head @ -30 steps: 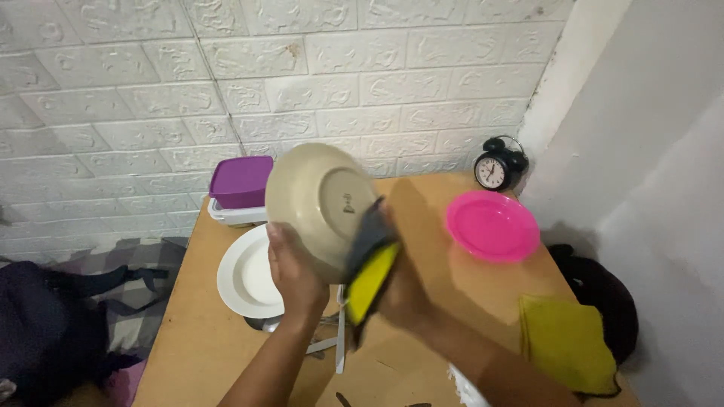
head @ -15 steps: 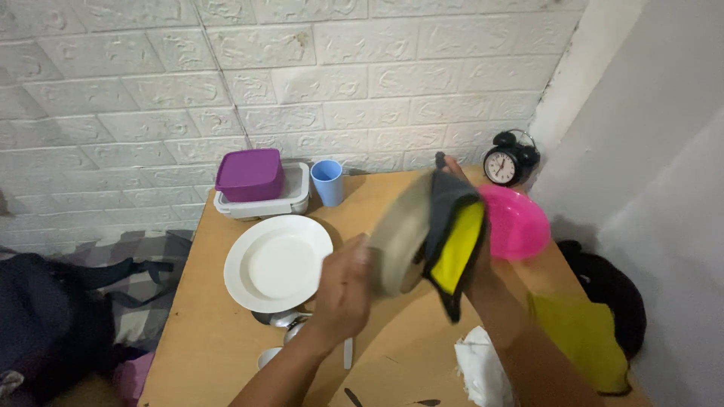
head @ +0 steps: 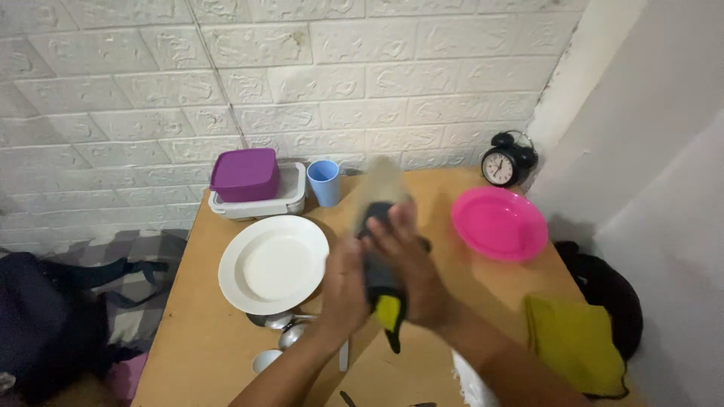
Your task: Wipe and dry various plates and bowls using a cloth.
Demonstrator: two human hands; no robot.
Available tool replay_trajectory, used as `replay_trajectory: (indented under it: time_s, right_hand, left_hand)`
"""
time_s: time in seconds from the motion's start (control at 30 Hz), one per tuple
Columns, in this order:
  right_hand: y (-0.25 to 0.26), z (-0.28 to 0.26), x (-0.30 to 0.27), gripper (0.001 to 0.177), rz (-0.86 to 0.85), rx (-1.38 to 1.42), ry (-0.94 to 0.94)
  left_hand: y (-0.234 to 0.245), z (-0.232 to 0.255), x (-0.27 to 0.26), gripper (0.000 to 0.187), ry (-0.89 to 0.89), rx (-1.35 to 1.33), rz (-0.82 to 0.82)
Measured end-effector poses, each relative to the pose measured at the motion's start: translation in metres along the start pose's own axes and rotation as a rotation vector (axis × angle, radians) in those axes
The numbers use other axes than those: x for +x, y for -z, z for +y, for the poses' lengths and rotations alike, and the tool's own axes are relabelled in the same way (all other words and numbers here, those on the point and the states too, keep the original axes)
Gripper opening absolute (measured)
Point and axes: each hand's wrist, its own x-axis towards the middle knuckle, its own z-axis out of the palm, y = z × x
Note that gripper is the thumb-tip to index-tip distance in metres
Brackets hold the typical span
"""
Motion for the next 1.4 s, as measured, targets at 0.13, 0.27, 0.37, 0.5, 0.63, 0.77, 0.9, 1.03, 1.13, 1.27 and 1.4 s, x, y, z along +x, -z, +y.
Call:
replay_trajectory:
  time_s: [0.13,0.27,0.37,0.5,0.63,0.77,0.9,1.03,1.13,1.27,1.4]
  right_hand:
    - [0.037,0.010,0.025,0.041,0.233,0.222,-0.122]
    - [0.032,0.015,0.037,0.045,0.197,0.229,-0.139]
    - [0.012,-0.003,0.037,0.056,0.160,0.235,-0.153]
    - [-0.011,-0.032,0.017,0.076,0.106,0.248,-0.184]
    - [-0.012,-0.030,0.005,0.055,-0.025,-0.010,-0.048]
    - [0.005,0.005,0.009,0.058,0.093,0.000,-0.027]
    - [0.026,0.011,0.031,0.047,0.209,0.166,-0.125]
    - [0.026,0.023,0.038,0.052,0.165,0.158,-0.091]
    - [0.005,0.009,0.026,0.056,0.141,0.149,-0.076]
    - [-0.029,-0.016,0.008,0.062,0.123,0.140,-0.073]
    - [-0.041,-0.020,-0.010,0.062,0.106,0.021,0.017]
  left_hand:
    - [0.006,0.028,-0.002,0.037,-0.246,0.198,-0.338]
    - [0.022,0.004,-0.001,0.043,-0.089,-0.008,-0.224]
    - [0.022,-0.015,0.003,0.044,-0.086,0.141,0.143]
    - [0.012,-0.022,0.008,0.050,0.267,-0.228,0.559]
    - [0.006,-0.012,0.006,0.058,0.417,-0.019,0.314]
    - [0.004,0.005,0.006,0.044,0.017,0.092,-0.114]
    - [0.017,0.023,0.014,0.037,-0.165,0.308,-0.339]
    - [0.052,-0.043,0.029,0.055,-0.188,-0.006,-0.150]
    - [0.030,-0.005,0.020,0.051,-0.082,-0.086,0.387]
    - [0.023,0.002,0.016,0.051,-0.053,-0.261,0.502]
    - [0.027,-0.067,0.013,0.051,-0.046,0.052,0.430]
